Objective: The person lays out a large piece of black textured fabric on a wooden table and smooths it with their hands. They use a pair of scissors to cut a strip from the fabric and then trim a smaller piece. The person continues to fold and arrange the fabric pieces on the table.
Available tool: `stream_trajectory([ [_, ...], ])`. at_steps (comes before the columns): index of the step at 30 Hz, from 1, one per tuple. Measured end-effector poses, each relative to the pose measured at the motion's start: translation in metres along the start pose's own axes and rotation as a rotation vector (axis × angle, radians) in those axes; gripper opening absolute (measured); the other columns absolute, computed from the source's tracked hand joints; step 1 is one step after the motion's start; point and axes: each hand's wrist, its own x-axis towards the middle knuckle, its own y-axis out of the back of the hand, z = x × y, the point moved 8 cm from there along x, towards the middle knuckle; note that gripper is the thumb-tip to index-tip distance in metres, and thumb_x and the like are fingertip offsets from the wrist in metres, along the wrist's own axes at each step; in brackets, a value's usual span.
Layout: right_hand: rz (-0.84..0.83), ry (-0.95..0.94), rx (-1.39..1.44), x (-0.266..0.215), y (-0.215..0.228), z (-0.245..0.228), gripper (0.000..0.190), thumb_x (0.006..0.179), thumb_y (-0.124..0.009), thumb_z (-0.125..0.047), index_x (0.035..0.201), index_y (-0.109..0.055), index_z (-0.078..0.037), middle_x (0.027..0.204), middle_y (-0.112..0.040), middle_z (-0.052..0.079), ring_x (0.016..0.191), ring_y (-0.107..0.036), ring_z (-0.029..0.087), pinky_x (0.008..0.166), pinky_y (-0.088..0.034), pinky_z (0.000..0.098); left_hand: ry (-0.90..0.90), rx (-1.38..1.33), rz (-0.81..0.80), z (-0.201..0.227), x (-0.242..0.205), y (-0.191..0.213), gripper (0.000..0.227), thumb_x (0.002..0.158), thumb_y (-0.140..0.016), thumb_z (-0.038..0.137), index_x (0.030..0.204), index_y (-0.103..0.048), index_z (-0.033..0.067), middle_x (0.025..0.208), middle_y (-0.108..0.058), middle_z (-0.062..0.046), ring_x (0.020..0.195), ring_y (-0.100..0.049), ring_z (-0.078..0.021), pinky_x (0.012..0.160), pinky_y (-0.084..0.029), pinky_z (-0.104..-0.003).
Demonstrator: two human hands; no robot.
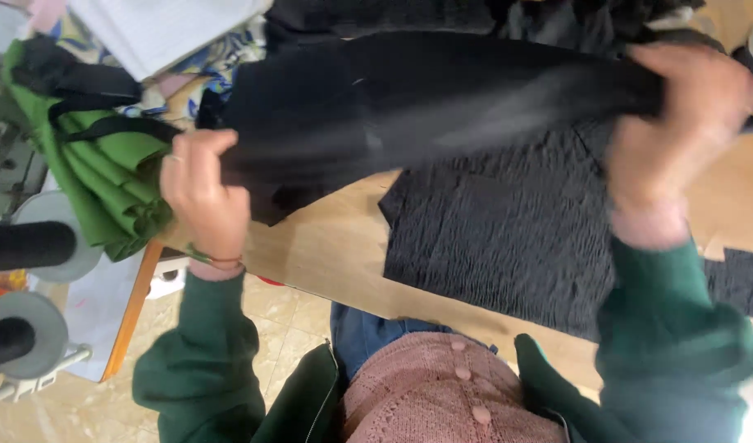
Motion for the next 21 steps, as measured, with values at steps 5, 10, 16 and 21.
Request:
stream_trajectory([
  [5, 0.258, -0.163, 0.203, -0.15, 0.077, 0.009, 0.027, 0.105, -0.044, 0.015, 0.101, -0.07, 0.018, 0.1, -0.07, 0.032, 0.09, -0.067, 0.052, 0.095, -0.047, 0.0599, -0.033, -0.132, -0.094, 0.041, -0.045, -0.043, 0.048, 0.084, -0.046, -0.026, 0.111, -0.077, 0.0006, 0.11, -0.067, -0.016, 0.102, -0.066, -0.035, 0.082, -0.045, -0.047],
  [10, -0.193, -0.396, 0.122, -0.302, 0.015, -0.022, 0.063, 0.064, -0.053, 0.023, 0.114, -0.079, -0.005, 0.118, -0.069, 0.014, 0.112, -0.062, 0.034, 0.097, -0.04, 0.0467, -0.007, -0.163, -0.313, 0.043, -0.108, -0.098, 0.054, 0.073, -0.056, -0.025, 0.111, -0.076, 0.0083, 0.113, -0.067, -0.009, 0.099, -0.064, -0.0308, 0.081, -0.046, -0.043],
  [16, -0.318, -0.594, 0.225, -0.347, -0.014, -0.053, 0.06, 0.072, -0.056, 0.02, 0.123, -0.074, -0.008, 0.125, -0.06, 0.015, 0.114, -0.056, 0.035, 0.099, -0.042, 0.0503, -0.006, -0.122, -0.428, 0.038, -0.141, -0.118, 0.054, 0.072, -0.059, -0.024, 0.11, -0.076, 0.011, 0.116, -0.064, -0.006, 0.098, -0.061, -0.0295, 0.077, -0.045, -0.043],
  [21, -0.316, -0.703, 0.31, -0.348, -0.008, -0.051, 0.055, 0.078, -0.056, 0.017, 0.123, -0.074, -0.009, 0.12, -0.06, 0.013, 0.114, -0.055, 0.032, 0.103, -0.04, 0.049, 0.046, -0.141, -0.403, 0.046, -0.126, -0.104, 0.05, 0.078, -0.062, -0.022, 0.113, -0.075, 0.0116, 0.12, -0.063, -0.007, 0.105, -0.06, -0.0311, 0.081, -0.045, -0.044],
])
